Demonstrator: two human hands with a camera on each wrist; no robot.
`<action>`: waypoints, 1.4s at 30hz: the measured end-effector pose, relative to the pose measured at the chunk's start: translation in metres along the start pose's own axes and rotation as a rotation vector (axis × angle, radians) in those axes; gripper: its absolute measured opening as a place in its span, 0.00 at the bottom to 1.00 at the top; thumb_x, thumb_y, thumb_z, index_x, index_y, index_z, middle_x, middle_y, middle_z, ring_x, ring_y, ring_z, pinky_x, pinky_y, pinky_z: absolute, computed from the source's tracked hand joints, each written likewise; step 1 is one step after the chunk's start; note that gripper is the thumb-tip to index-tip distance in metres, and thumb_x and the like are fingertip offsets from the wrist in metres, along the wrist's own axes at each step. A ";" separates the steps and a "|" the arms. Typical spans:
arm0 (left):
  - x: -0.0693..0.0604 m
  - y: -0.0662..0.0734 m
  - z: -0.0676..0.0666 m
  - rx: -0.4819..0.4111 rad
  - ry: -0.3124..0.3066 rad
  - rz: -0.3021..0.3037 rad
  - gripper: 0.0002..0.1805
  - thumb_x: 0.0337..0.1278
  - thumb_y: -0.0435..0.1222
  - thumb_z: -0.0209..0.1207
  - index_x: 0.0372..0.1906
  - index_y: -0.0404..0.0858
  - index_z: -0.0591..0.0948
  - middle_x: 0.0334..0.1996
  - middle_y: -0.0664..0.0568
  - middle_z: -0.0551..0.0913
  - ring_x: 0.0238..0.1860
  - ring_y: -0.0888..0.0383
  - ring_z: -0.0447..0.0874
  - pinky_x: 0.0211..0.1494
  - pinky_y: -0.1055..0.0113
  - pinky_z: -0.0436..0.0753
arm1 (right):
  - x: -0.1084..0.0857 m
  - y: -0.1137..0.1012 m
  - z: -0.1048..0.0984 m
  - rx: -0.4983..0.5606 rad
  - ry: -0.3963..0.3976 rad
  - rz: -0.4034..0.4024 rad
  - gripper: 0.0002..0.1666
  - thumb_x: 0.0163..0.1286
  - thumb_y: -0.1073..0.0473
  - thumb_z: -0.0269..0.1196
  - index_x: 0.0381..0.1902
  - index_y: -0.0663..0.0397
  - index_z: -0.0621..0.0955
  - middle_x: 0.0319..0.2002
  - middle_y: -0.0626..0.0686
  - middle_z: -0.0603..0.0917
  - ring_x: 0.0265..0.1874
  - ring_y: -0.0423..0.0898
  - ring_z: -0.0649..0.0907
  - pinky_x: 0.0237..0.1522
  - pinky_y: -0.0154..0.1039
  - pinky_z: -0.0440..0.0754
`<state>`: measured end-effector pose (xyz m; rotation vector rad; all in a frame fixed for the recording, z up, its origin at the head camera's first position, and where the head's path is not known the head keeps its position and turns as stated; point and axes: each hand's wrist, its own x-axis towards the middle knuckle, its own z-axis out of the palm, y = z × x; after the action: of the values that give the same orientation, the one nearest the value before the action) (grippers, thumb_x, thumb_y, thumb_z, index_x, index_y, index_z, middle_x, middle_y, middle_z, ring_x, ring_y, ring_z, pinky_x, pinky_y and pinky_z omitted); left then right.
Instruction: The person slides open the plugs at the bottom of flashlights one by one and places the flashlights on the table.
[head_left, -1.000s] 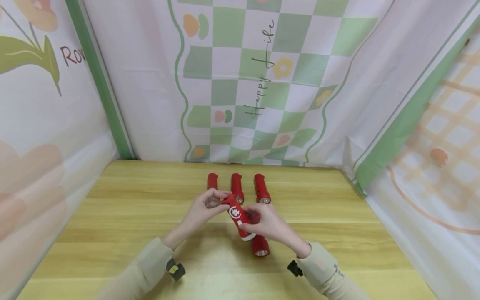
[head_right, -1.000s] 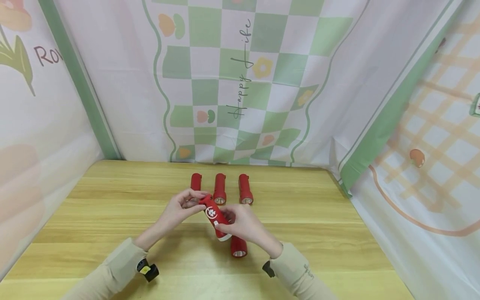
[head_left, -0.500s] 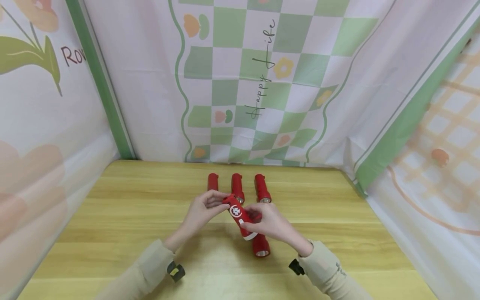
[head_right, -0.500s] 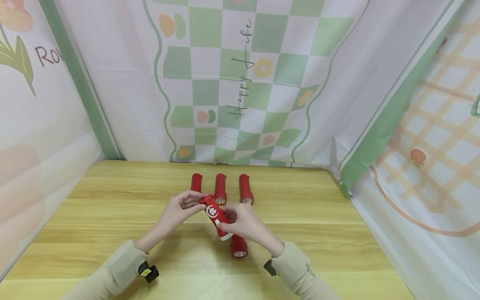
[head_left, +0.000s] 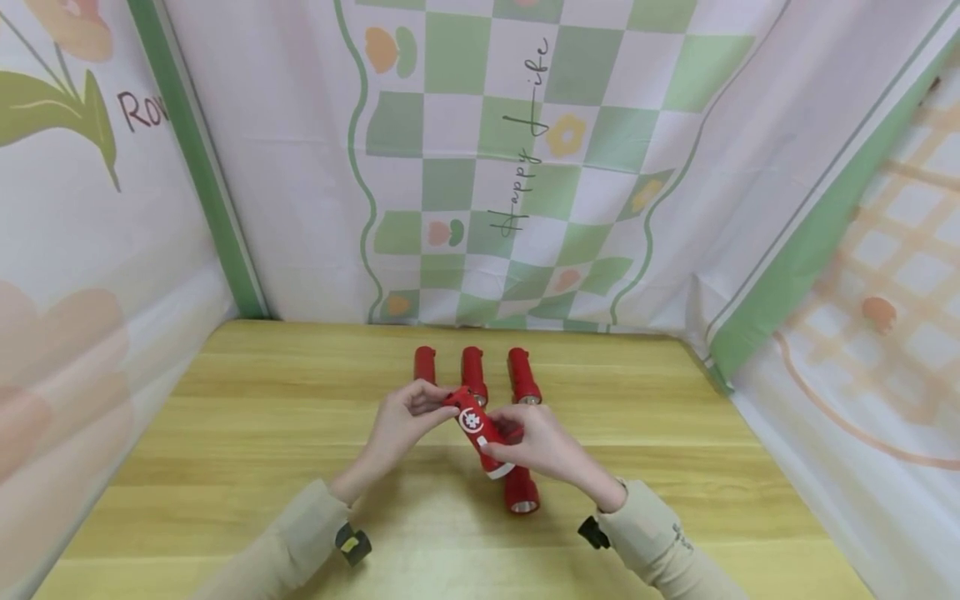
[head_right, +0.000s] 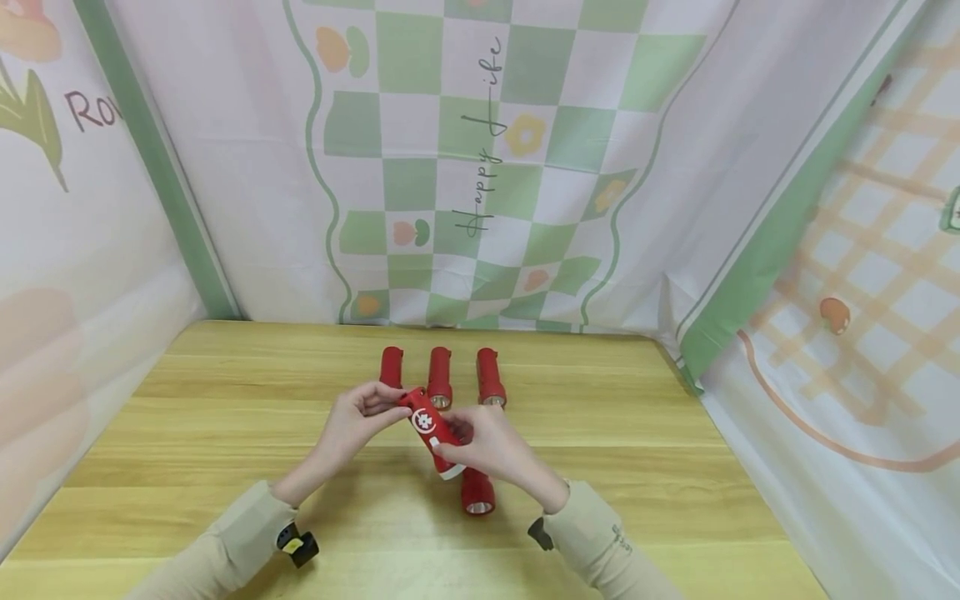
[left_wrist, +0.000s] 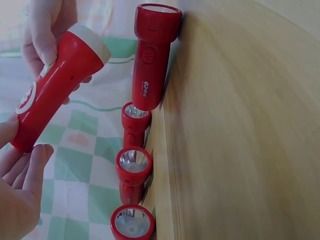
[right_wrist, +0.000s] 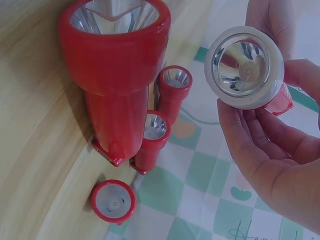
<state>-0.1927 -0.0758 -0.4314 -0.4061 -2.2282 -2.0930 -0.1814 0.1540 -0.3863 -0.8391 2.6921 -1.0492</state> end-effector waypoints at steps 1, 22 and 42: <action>0.000 0.000 0.000 -0.003 0.001 -0.003 0.12 0.52 0.34 0.71 0.41 0.35 0.83 0.49 0.43 0.88 0.46 0.53 0.90 0.49 0.69 0.88 | 0.000 0.000 0.000 0.000 -0.001 0.001 0.19 0.62 0.56 0.71 0.50 0.56 0.84 0.40 0.51 0.89 0.36 0.39 0.86 0.39 0.31 0.88; 0.000 0.003 0.005 -0.008 0.014 -0.007 0.11 0.53 0.36 0.71 0.40 0.36 0.83 0.50 0.46 0.88 0.49 0.53 0.89 0.52 0.69 0.87 | 0.001 -0.001 -0.006 -0.014 -0.022 -0.005 0.17 0.63 0.56 0.70 0.49 0.55 0.85 0.38 0.49 0.88 0.35 0.38 0.86 0.38 0.29 0.87; 0.003 0.001 0.004 -0.024 0.019 0.045 0.11 0.54 0.33 0.70 0.39 0.32 0.82 0.49 0.40 0.88 0.42 0.66 0.88 0.50 0.71 0.87 | 0.006 -0.001 -0.010 -0.057 -0.023 -0.049 0.16 0.62 0.59 0.70 0.47 0.58 0.85 0.36 0.50 0.88 0.33 0.37 0.85 0.37 0.29 0.87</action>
<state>-0.1947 -0.0717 -0.4297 -0.4317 -2.1648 -2.0934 -0.1892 0.1564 -0.3777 -0.9260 2.7071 -0.9714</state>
